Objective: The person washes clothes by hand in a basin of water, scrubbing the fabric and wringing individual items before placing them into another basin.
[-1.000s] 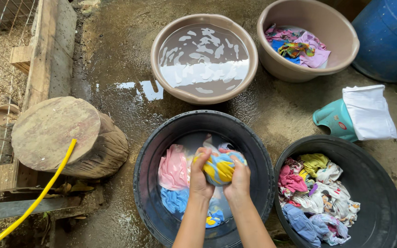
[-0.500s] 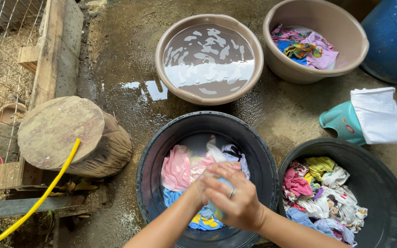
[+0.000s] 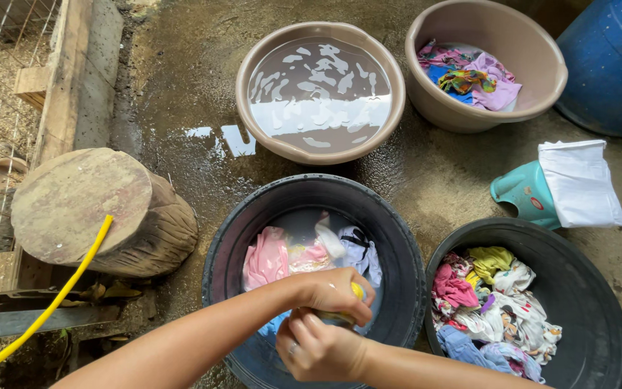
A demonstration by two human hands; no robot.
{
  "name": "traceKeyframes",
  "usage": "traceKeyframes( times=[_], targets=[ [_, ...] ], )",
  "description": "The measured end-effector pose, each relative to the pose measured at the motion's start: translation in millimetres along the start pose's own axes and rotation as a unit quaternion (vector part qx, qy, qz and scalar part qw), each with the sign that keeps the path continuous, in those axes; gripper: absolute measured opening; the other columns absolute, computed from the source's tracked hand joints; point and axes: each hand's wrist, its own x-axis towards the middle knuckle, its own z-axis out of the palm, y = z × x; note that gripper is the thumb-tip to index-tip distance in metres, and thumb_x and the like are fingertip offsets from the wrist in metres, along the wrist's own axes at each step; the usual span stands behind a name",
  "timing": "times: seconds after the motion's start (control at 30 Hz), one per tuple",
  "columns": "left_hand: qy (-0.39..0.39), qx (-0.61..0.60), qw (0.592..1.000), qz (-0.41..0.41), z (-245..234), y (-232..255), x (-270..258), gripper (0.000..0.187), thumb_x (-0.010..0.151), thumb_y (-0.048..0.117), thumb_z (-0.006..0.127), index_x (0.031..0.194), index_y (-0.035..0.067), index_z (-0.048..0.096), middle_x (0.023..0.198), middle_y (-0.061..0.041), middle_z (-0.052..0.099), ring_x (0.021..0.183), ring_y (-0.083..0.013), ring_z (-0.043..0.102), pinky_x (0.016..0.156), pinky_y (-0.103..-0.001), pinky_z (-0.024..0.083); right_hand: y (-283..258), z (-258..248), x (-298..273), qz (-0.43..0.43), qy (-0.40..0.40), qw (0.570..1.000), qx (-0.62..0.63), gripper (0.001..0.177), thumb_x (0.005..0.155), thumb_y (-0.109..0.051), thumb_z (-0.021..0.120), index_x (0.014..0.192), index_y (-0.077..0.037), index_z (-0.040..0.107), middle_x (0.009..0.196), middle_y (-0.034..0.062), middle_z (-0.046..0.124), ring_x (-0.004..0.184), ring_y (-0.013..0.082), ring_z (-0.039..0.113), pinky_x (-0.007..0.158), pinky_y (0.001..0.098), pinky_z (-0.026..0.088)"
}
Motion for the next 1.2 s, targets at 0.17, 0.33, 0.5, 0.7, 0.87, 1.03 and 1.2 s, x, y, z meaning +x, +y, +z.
traceKeyframes(
  times=[0.17, 0.33, 0.5, 0.7, 0.87, 1.03, 1.2],
  targets=[
    [0.063, 0.131, 0.989, -0.028, 1, -5, 1, 0.025, 0.065, 0.029, 0.077, 0.081, 0.010, 0.072, 0.072, -0.008, 0.070, 0.067, -0.0203, 0.065, 0.067, -0.033, 0.055, -16, 40, -7, -0.013, -0.057, 0.996, -0.072, 0.041, 0.068, -0.031, 0.065, 0.088, 0.003, 0.074, 0.086, 0.0164, 0.070, 0.085, 0.0315, 0.068, 0.080, 0.0437, 0.056],
    [0.088, 0.252, 0.964, 0.005, -8, -16, 21, 0.029, 0.065, 0.032, 0.076, 0.084, 0.010, 0.076, 0.079, -0.015, 0.075, 0.076, -0.0300, 0.071, 0.075, -0.039, 0.057, -16, 85, -17, -0.020, -0.152, 0.985, -0.079, 0.026, 0.072, -0.024, 0.066, 0.086, -0.004, 0.075, 0.086, 0.0145, 0.072, 0.083, 0.0332, 0.069, 0.076, 0.0464, 0.056],
    [0.117, 0.302, 0.946, 0.001, -11, -30, 41, 0.034, 0.066, 0.034, 0.078, 0.092, 0.011, 0.079, 0.088, -0.019, 0.076, 0.085, -0.0344, 0.073, 0.083, -0.041, 0.057, -14, 113, -25, 0.057, -0.267, 0.957, 0.099, 0.020, 0.074, -0.018, 0.065, 0.085, -0.007, 0.078, 0.099, 0.0134, 0.076, 0.097, 0.0332, 0.072, 0.084, 0.0492, 0.056],
    [0.117, 0.319, 0.940, -0.021, -14, -37, 54, 0.038, 0.068, 0.034, 0.077, 0.097, 0.010, 0.079, 0.091, -0.019, 0.076, 0.085, -0.0344, 0.072, 0.082, -0.041, 0.056, -12, 125, -34, 0.030, -0.272, 0.960, 0.062, 0.023, 0.076, -0.015, 0.063, 0.092, -0.007, 0.078, 0.104, 0.0133, 0.076, 0.100, 0.0313, 0.071, 0.087, 0.0468, 0.055],
    [0.165, 0.069, 0.983, -0.033, -20, -60, 61, 0.030, 0.067, 0.026, 0.077, 0.090, 0.006, 0.073, 0.079, -0.012, 0.072, 0.074, -0.0238, 0.071, 0.072, -0.035, 0.058, 2, 90, -42, -0.046, -0.126, 0.990, -0.051, 0.024, 0.084, -0.025, 0.062, 0.094, -0.007, 0.074, 0.097, 0.0082, 0.072, 0.095, 0.0273, 0.067, 0.084, 0.0407, 0.051],
    [0.116, -0.214, 0.969, 0.035, -36, -88, 54, 0.027, 0.070, 0.027, 0.080, 0.075, 0.004, 0.068, 0.073, -0.006, 0.068, 0.068, -0.0167, 0.068, 0.064, -0.030, 0.056, 18, 36, -49, 0.041, -0.046, 0.997, 0.038, 0.024, 0.085, -0.027, 0.068, 0.105, -0.014, 0.068, 0.119, 0.0037, 0.063, 0.119, 0.0256, 0.059, 0.113, 0.0440, 0.045],
    [0.227, -0.533, 0.815, -0.017, -29, -79, 51, 0.063, 0.084, 0.074, 0.059, 0.077, 0.011, 0.063, 0.072, -0.008, 0.069, 0.062, -0.0200, 0.066, 0.061, -0.033, 0.054, 24, 13, -61, 0.285, 0.032, 0.950, 0.122, 0.043, 0.080, -0.021, 0.075, 0.122, -0.018, 0.065, 0.127, 0.0099, 0.057, 0.124, 0.0333, 0.053, 0.115, 0.0501, 0.039]
  ],
)
